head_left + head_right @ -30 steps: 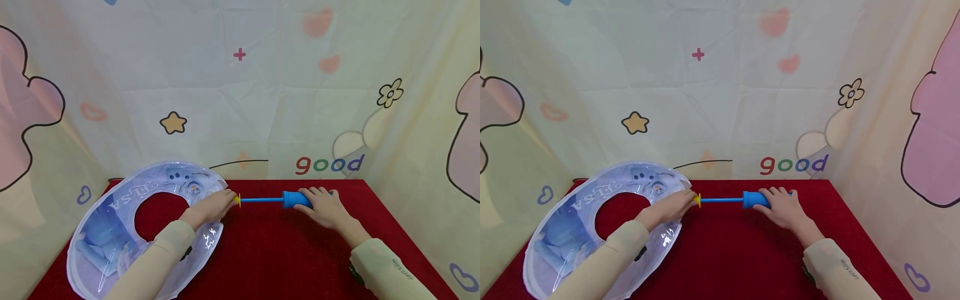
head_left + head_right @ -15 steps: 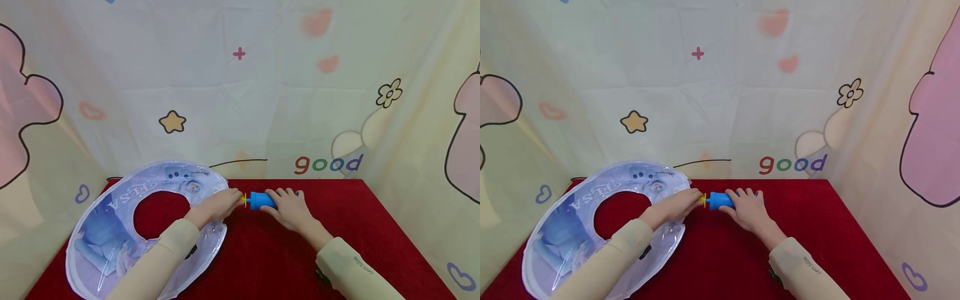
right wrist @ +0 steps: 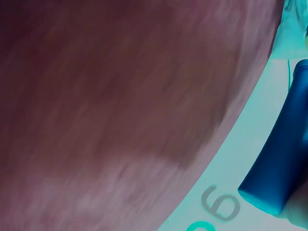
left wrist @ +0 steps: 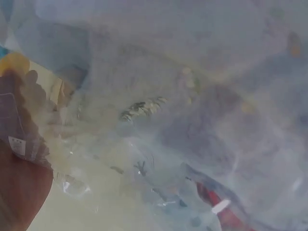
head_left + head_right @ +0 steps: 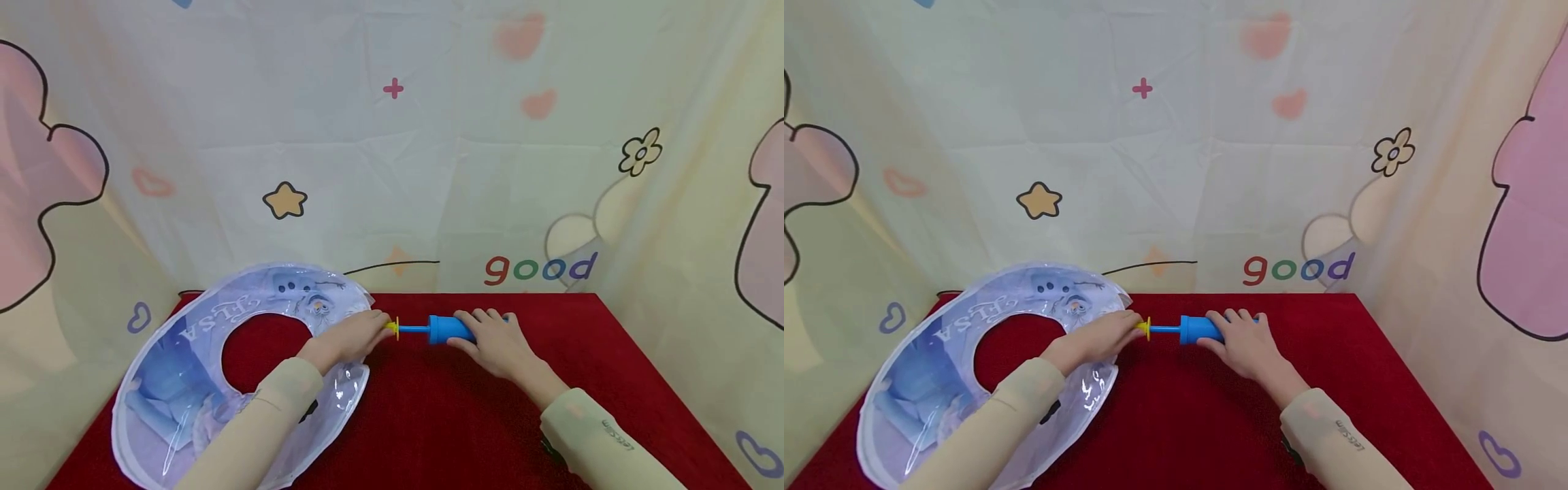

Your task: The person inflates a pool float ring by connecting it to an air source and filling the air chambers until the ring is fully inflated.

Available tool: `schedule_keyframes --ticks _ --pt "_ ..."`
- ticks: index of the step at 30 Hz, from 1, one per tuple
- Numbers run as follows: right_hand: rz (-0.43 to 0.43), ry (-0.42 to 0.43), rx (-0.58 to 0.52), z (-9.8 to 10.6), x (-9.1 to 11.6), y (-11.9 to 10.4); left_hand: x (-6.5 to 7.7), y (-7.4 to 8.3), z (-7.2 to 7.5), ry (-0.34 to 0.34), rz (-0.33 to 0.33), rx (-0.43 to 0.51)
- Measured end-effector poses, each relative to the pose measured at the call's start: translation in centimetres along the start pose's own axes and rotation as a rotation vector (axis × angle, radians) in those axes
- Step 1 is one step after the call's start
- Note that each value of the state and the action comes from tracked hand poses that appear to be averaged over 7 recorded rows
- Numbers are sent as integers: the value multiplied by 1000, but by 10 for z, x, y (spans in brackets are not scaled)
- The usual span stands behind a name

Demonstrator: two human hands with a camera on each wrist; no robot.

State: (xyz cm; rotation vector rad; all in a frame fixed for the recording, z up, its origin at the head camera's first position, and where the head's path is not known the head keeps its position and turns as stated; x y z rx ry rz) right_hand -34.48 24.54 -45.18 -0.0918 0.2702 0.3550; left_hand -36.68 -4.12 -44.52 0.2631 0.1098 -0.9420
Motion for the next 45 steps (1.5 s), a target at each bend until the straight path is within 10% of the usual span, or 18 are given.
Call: schedule_keyframes --ticks 14,36,45 --pt "-39 -9 -23 16 11 50 9 1 5 28 7 -189" --pt "-64 -46 -24 2 -11 -47 0 24 -3 60 107 -287" --pt "-36 -48 -37 5 -8 -32 2 19 -7 116 71 -221"
Point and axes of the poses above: each hand's wrist, its own x-axis away from the middle knuckle, its own z-axis out of the back of the hand, y = z × x, the point moved 2 cm from there along -x, towards the middle knuckle, and after that the axes turned 7 degrees about -z, right-handed, at the moved point
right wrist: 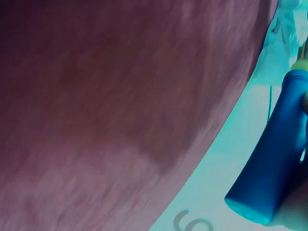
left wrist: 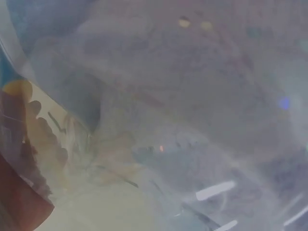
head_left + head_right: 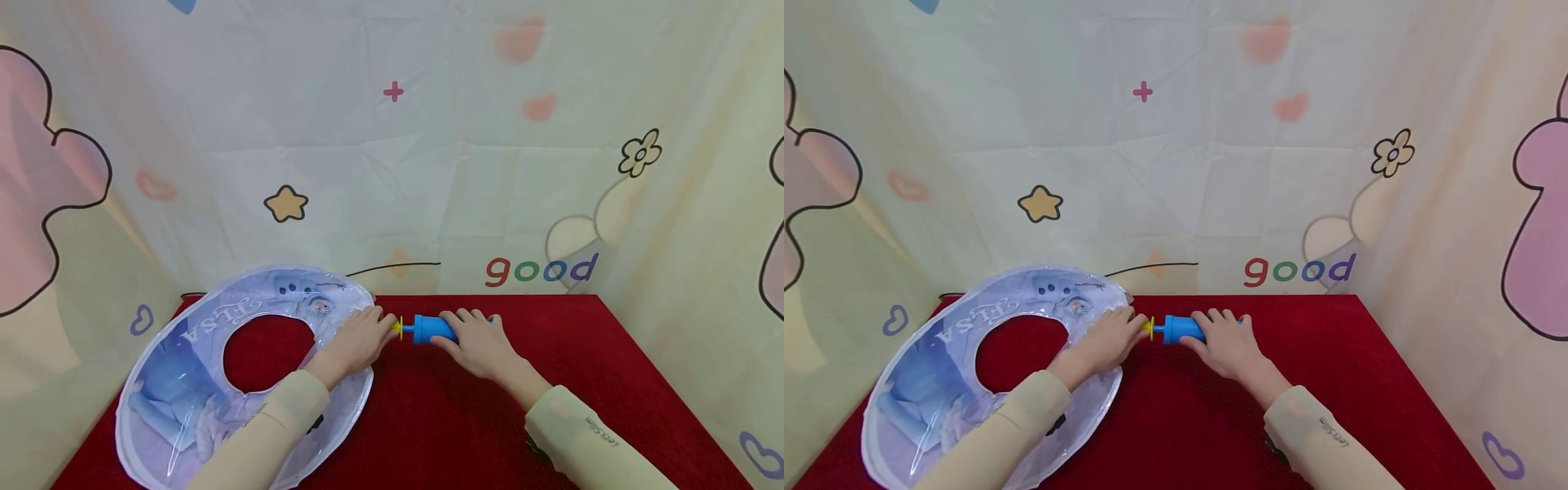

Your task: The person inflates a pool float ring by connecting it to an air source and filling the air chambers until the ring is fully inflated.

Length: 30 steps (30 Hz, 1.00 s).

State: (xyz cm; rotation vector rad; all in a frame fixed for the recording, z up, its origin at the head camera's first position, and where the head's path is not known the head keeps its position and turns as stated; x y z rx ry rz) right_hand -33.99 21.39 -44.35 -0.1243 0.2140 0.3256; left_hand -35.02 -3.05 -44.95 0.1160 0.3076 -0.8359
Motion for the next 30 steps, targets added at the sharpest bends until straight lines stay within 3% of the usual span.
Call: schedule_keyframes --ticks 7,16,22,30 --pt "8 27 -34 5 11 42 1 -8 -5 50 -27 -18" --pt "-25 43 -14 8 17 78 5 -15 -4 53 -30 -21" --pt "-5 81 5 4 15 75 5 -17 -4 52 -27 33" --pt "19 77 -4 -5 3 35 0 -13 -7 71 -75 5"
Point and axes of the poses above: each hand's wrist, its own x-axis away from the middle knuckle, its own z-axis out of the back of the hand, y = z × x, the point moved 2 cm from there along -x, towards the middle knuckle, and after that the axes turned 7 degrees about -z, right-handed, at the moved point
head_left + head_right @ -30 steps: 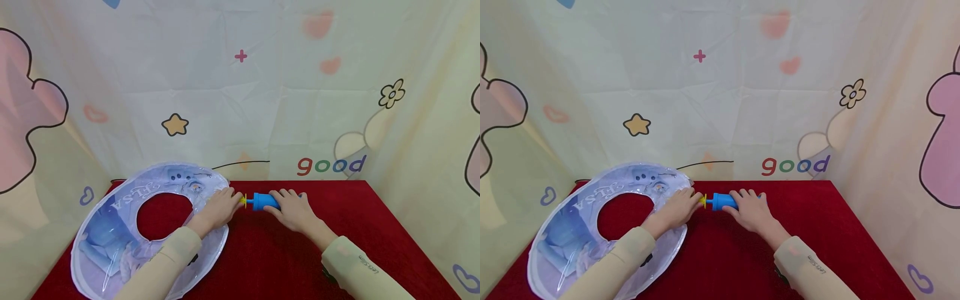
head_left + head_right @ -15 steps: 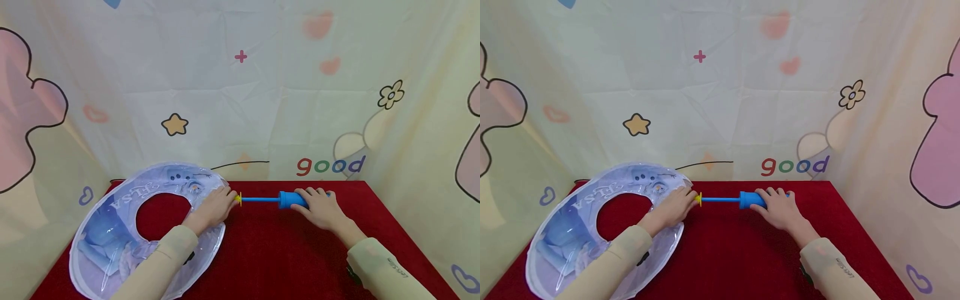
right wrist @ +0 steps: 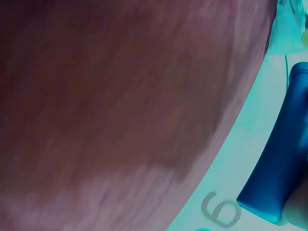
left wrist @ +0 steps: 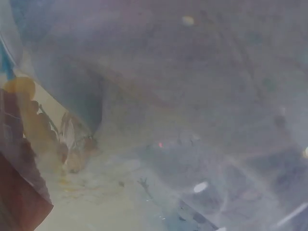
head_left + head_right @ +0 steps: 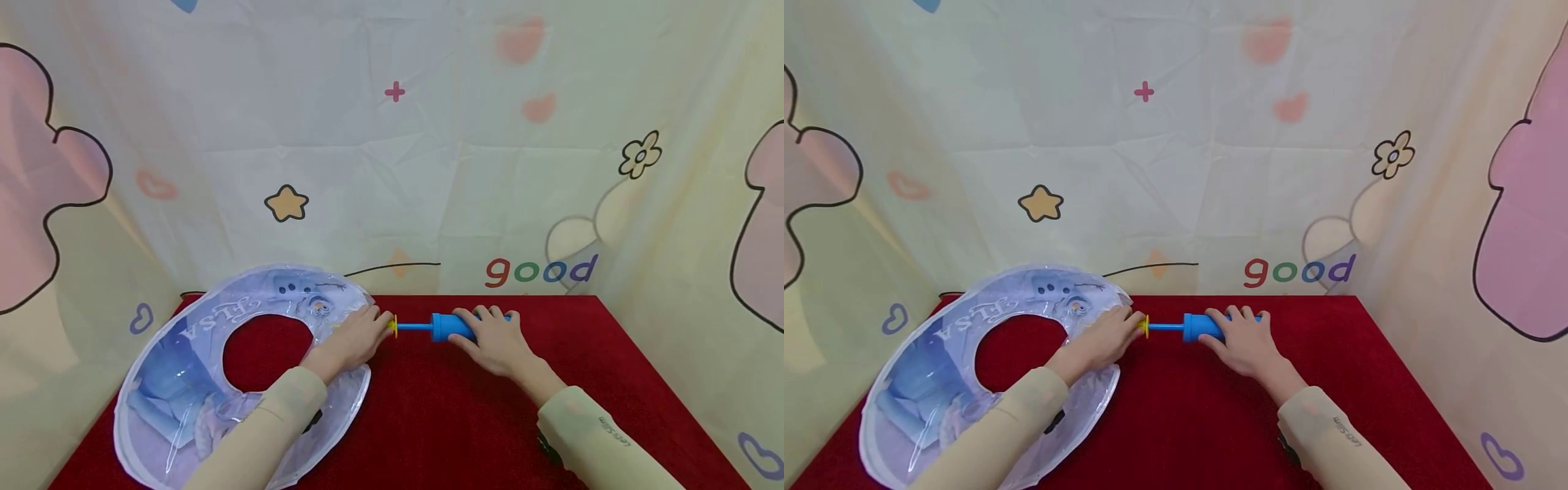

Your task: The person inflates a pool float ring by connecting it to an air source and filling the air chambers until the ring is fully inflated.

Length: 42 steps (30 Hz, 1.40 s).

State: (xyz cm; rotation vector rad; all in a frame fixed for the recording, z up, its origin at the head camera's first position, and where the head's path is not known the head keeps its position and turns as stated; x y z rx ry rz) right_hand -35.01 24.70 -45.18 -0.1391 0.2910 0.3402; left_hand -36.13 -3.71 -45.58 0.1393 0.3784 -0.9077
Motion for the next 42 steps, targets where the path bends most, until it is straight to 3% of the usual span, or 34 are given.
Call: schedule_keyframes --ticks 7,12,21,32,37,42 --pt "-15 -14 -3 -8 -10 -38 -7 9 3 -79 49 9" --pt "-32 -42 7 -7 -9 -48 -7 13 4 -99 66 -7" --pt "-14 -14 -5 1 0 -13 -4 12 4 -36 90 -27" --pt "-38 -9 -22 15 15 29 -1 8 5 -69 146 -72" --pt "-35 3 -32 10 16 29 0 7 4 -81 157 -52" --pt "-35 1 -42 1 13 10 0 7 1 -83 156 -14"
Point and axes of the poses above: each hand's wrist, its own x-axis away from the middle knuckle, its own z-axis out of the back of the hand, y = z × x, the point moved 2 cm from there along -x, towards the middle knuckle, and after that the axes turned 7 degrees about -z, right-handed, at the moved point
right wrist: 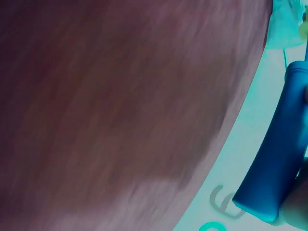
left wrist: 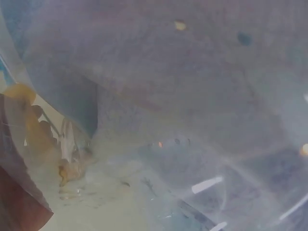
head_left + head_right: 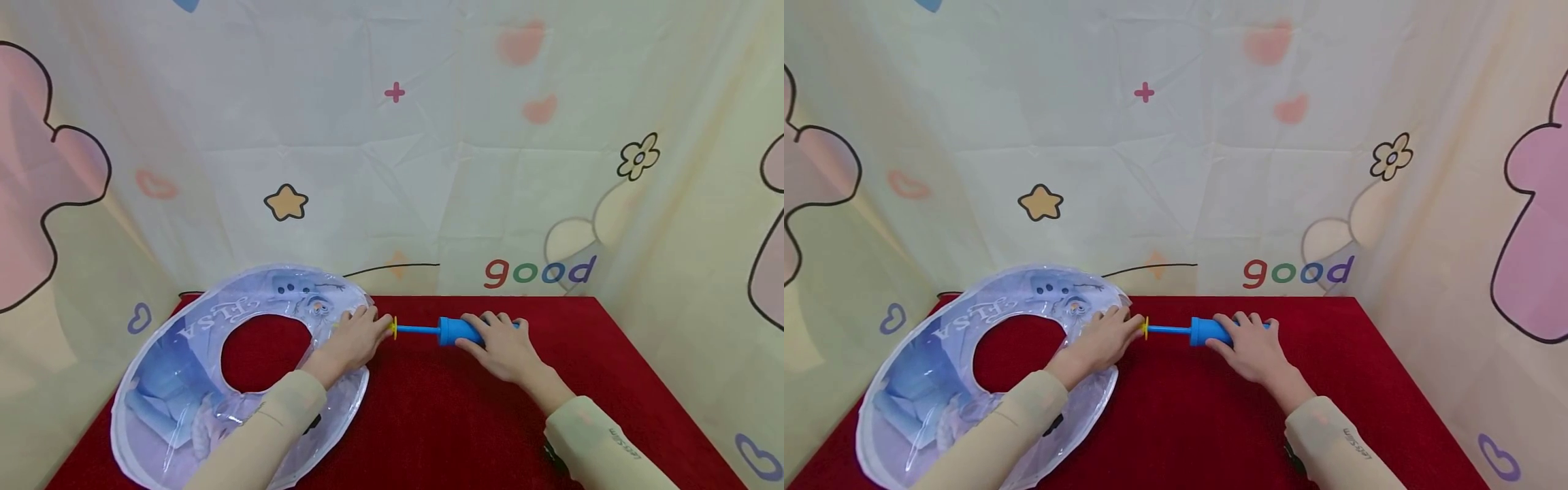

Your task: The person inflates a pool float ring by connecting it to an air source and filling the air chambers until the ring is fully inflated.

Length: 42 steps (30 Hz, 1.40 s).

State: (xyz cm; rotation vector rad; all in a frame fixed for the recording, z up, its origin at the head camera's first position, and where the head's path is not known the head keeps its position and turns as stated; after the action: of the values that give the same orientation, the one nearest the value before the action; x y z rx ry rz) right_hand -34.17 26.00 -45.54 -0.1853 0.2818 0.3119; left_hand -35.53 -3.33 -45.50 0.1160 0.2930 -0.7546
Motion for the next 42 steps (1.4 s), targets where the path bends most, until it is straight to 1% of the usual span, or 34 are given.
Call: schedule_keyframes --ticks 5,9,12,14,15,17,20,24,28,33,38,42 --pt "-3 -16 -4 -6 -9 -32 -1 3 2 -16 -4 32" --pt "3 -30 11 -8 -20 -55 -1 3 4 -45 21 52" --pt "3 -38 28 -8 -25 -64 -2 3 4 -73 50 59" --pt "6 -42 35 -8 -26 -65 -2 3 3 -79 61 65" --pt "7 -46 37 -8 -26 -64 -1 3 3 -84 64 58" --pt "14 -53 41 -7 -24 -59 0 3 2 -73 54 52" --pt "25 -51 31 -5 -20 -46 1 4 1 -29 26 38" --pt "13 -57 6 -1 -13 -24 2 5 1 18 -6 15" --pt "10 -58 -11 5 -5 -1 3 4 2 28 -10 14" --pt "10 -47 -15 11 1 22 3 3 5 12 -1 21" --pt "7 -34 -23 12 3 32 2 1 2 -5 0 7" --pt "5 -15 -37 4 4 28 2 0 -1 8 -4 7"
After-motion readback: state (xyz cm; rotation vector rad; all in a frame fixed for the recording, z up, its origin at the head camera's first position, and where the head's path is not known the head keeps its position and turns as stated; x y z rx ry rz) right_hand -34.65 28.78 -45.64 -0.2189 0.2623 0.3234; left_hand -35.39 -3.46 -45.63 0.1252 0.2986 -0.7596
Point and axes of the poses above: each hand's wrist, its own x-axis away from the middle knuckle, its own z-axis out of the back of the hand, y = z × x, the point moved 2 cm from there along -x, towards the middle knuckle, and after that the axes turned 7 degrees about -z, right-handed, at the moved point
